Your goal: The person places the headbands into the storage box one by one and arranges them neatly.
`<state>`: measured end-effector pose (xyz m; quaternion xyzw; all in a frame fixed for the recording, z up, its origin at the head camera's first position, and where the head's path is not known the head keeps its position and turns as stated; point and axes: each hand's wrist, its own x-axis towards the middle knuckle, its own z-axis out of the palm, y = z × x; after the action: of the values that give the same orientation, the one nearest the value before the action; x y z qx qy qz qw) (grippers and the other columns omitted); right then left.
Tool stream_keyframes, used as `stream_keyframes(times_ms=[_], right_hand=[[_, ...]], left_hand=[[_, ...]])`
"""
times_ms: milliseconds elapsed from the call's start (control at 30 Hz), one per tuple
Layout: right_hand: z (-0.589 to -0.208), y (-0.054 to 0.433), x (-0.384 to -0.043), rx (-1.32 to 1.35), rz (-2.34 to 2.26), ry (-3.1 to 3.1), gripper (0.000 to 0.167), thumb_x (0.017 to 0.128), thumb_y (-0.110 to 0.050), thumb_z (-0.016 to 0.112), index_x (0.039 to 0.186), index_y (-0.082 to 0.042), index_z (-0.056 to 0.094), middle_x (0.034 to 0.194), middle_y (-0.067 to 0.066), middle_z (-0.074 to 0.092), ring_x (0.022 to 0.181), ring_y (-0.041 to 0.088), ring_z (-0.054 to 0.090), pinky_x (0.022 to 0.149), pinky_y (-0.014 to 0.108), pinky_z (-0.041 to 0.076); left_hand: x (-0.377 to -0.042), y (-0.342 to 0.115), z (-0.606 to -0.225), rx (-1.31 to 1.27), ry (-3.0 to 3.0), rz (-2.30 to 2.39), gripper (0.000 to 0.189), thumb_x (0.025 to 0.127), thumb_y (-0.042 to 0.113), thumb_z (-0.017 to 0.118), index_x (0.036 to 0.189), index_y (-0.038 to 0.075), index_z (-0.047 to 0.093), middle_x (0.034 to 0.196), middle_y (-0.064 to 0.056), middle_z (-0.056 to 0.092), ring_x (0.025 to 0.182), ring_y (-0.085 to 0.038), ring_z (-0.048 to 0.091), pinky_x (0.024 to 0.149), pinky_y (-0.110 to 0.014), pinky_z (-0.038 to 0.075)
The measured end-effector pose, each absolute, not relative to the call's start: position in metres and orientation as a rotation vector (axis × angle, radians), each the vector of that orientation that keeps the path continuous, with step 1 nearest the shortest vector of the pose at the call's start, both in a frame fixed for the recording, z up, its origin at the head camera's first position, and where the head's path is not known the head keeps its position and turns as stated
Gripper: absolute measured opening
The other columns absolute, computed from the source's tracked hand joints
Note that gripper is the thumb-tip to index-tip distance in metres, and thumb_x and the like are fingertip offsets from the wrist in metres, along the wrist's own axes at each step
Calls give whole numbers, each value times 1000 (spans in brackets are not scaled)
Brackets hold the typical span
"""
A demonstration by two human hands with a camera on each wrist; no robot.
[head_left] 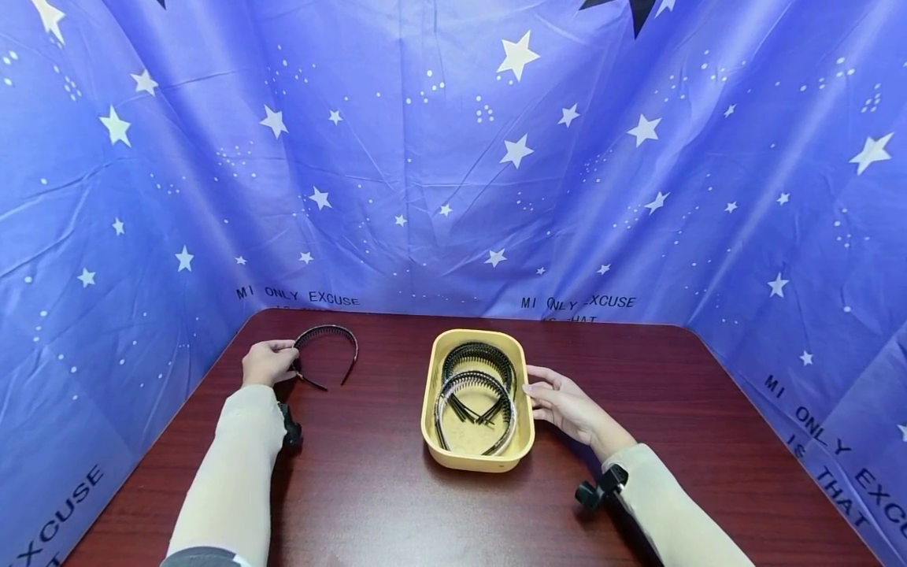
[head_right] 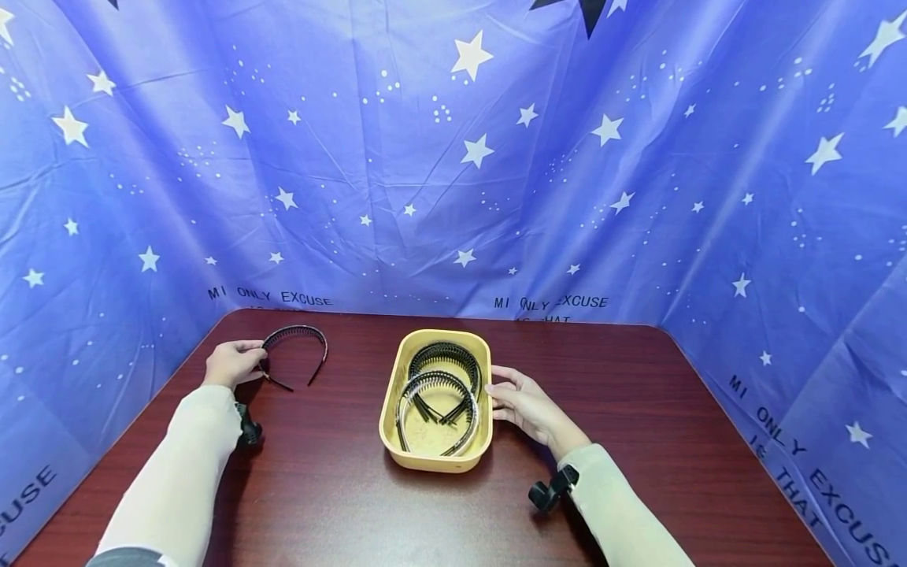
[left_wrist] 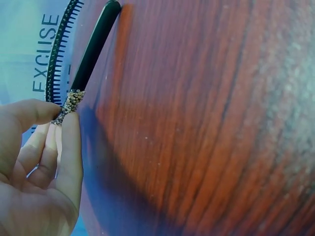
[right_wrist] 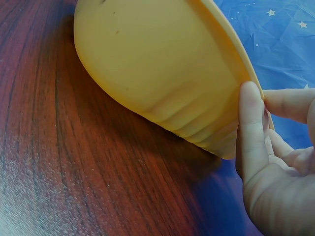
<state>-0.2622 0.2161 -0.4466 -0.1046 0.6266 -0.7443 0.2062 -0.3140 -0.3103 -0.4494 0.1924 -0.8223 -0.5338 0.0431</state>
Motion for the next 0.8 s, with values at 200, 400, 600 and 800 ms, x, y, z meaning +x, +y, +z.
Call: stream_keyframes(times_ms=[200, 400, 600, 800], right_hand=[[-448, 216, -263, -296, -2072, 1744, 65, 101, -3, 55, 152, 8, 17, 102, 9, 67, 82, 14, 67, 76, 28, 59], [-449, 216, -264, -301, -2070, 1742, 66, 101, -4, 55, 153, 8, 17, 102, 8, 67, 83, 14, 67, 76, 28, 59], [-448, 216, -263, -307, -2067, 1740, 66, 101, -4, 56, 153, 8, 17, 103, 8, 67, 84, 14, 67, 77, 28, 59], [-447, 217, -262, -311, -2067, 1737, 67, 100, -5, 56, 153, 8, 16, 102, 9, 67, 84, 14, 67, 77, 29, 59]], left_hand=[[-313, -310, -447, 563, -2497, -1644, 41, 94, 12, 58, 130, -7, 63, 137, -31, 50, 73, -11, 69, 67, -28, 61], [-311, -311, -446, 538, -2488, -1644, 40, 96, 14, 59, 129, -8, 63, 134, -31, 53, 73, -11, 69, 65, -28, 61], [-311, -308, -440, 495, -2487, -1614, 39, 95, 15, 60, 127, -7, 64, 130, -29, 58, 69, -10, 69, 65, -29, 62], [-312, -306, -431, 436, -2500, -1582, 40, 94, 16, 62, 128, -5, 65, 125, -27, 63, 66, -11, 70, 66, -31, 62]])
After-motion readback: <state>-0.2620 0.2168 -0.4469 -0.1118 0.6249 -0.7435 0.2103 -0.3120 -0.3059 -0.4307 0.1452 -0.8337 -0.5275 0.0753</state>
